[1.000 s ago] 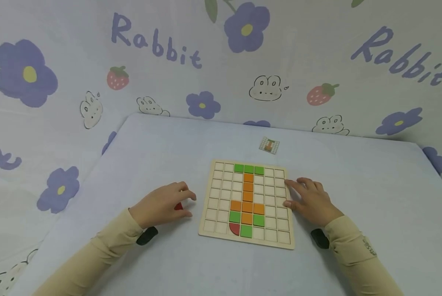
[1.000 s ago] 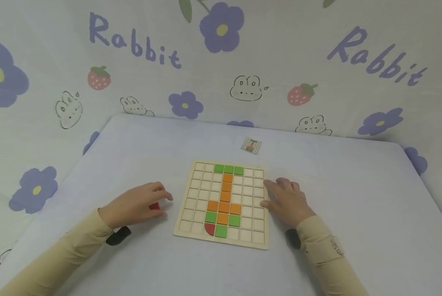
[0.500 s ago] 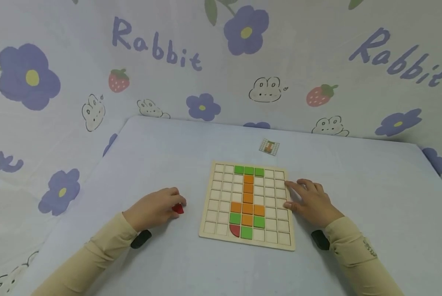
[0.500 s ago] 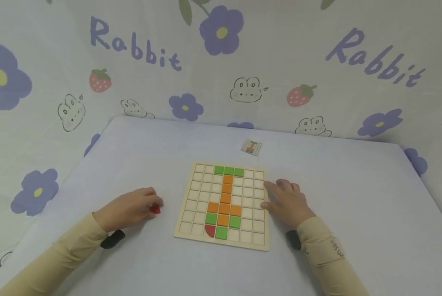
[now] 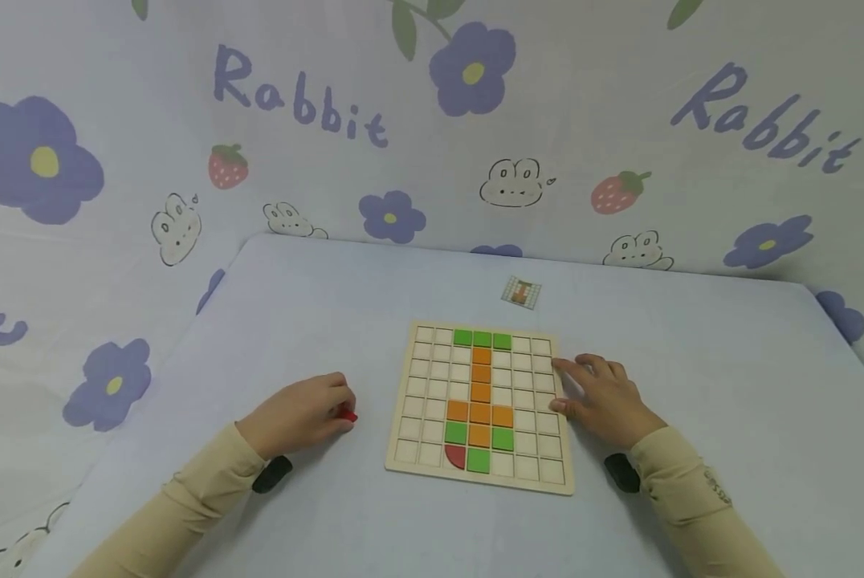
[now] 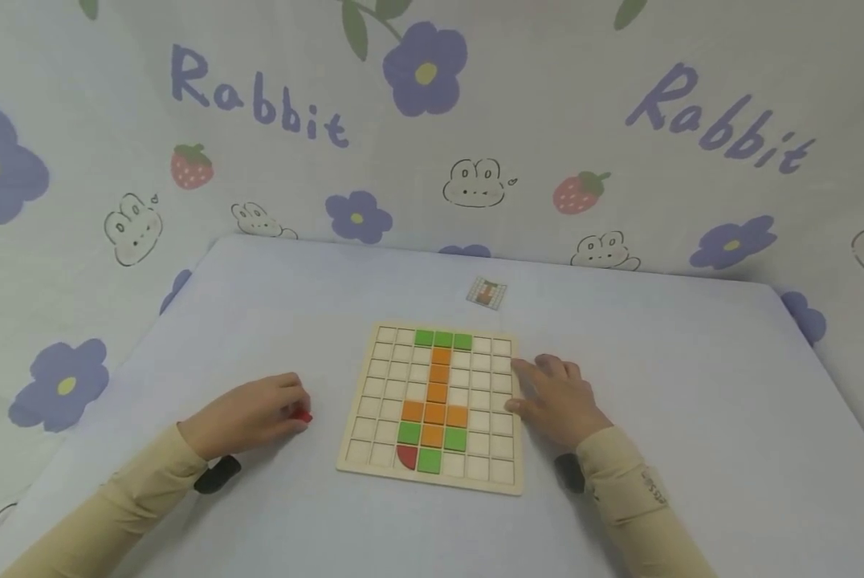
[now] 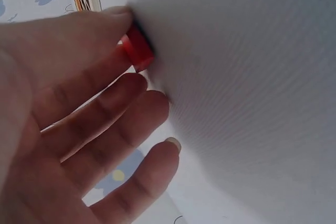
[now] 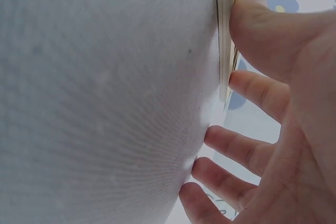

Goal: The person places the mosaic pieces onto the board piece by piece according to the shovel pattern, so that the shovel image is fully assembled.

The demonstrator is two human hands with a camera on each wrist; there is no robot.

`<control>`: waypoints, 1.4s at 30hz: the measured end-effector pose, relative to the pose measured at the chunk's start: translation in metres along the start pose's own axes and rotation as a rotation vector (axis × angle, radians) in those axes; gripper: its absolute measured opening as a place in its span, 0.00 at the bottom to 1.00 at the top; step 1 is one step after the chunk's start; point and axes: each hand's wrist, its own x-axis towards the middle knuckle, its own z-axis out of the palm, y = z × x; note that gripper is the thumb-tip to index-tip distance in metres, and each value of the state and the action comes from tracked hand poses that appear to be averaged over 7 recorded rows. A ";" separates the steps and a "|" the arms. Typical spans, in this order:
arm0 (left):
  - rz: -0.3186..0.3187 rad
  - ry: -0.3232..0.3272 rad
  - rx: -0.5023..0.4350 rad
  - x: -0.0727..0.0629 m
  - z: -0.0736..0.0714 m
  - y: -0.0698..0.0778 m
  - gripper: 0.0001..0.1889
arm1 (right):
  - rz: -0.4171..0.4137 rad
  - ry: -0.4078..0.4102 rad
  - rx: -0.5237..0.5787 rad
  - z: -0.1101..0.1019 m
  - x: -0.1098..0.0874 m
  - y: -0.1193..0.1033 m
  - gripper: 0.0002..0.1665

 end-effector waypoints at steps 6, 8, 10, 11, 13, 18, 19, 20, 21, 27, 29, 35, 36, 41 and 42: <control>0.000 0.018 -0.018 0.000 -0.001 0.001 0.06 | -0.015 0.009 -0.008 0.000 0.000 0.001 0.40; 0.009 0.044 -0.026 0.001 -0.001 0.002 0.05 | -0.017 0.010 -0.008 0.000 0.000 0.002 0.40; 0.024 0.076 -0.040 0.003 -0.002 0.003 0.06 | -0.020 0.012 -0.007 0.000 0.000 0.002 0.40; 0.034 0.094 -0.053 0.004 -0.002 0.004 0.07 | -0.020 0.012 -0.007 0.000 0.000 0.002 0.40; 0.058 0.123 -0.079 0.007 -0.003 0.007 0.09 | -0.024 0.014 -0.004 0.000 0.000 0.003 0.40; 0.104 0.170 -0.182 0.016 -0.009 0.021 0.09 | -0.025 0.015 0.000 0.000 -0.001 0.003 0.40; 0.109 0.177 -0.198 0.019 -0.011 0.024 0.09 | -0.022 0.014 0.001 0.000 -0.002 0.003 0.40; 0.109 0.182 -0.212 0.022 -0.013 0.027 0.09 | -0.022 0.014 0.001 0.000 -0.002 0.003 0.40; 0.110 0.186 -0.224 0.024 -0.014 0.031 0.08 | -0.022 0.014 0.000 0.000 -0.002 0.003 0.40; 0.127 0.166 -0.335 0.042 -0.020 0.051 0.11 | -0.020 0.026 0.002 0.000 -0.002 0.004 0.39; 0.151 0.162 -0.357 0.048 -0.020 0.057 0.14 | -0.020 0.027 0.003 0.001 -0.002 0.003 0.39; 0.232 0.178 -0.311 0.062 -0.021 0.073 0.15 | -0.018 0.025 0.003 0.001 -0.001 0.003 0.39; 0.239 0.175 -0.310 0.064 -0.021 0.076 0.15 | -0.021 0.028 0.003 0.001 -0.001 0.003 0.39; 0.279 0.130 -0.303 0.073 -0.019 0.088 0.16 | -0.022 0.030 0.003 0.000 -0.001 0.003 0.38; 0.285 0.119 -0.298 0.075 -0.018 0.091 0.17 | -0.019 0.028 0.001 0.000 0.000 0.002 0.39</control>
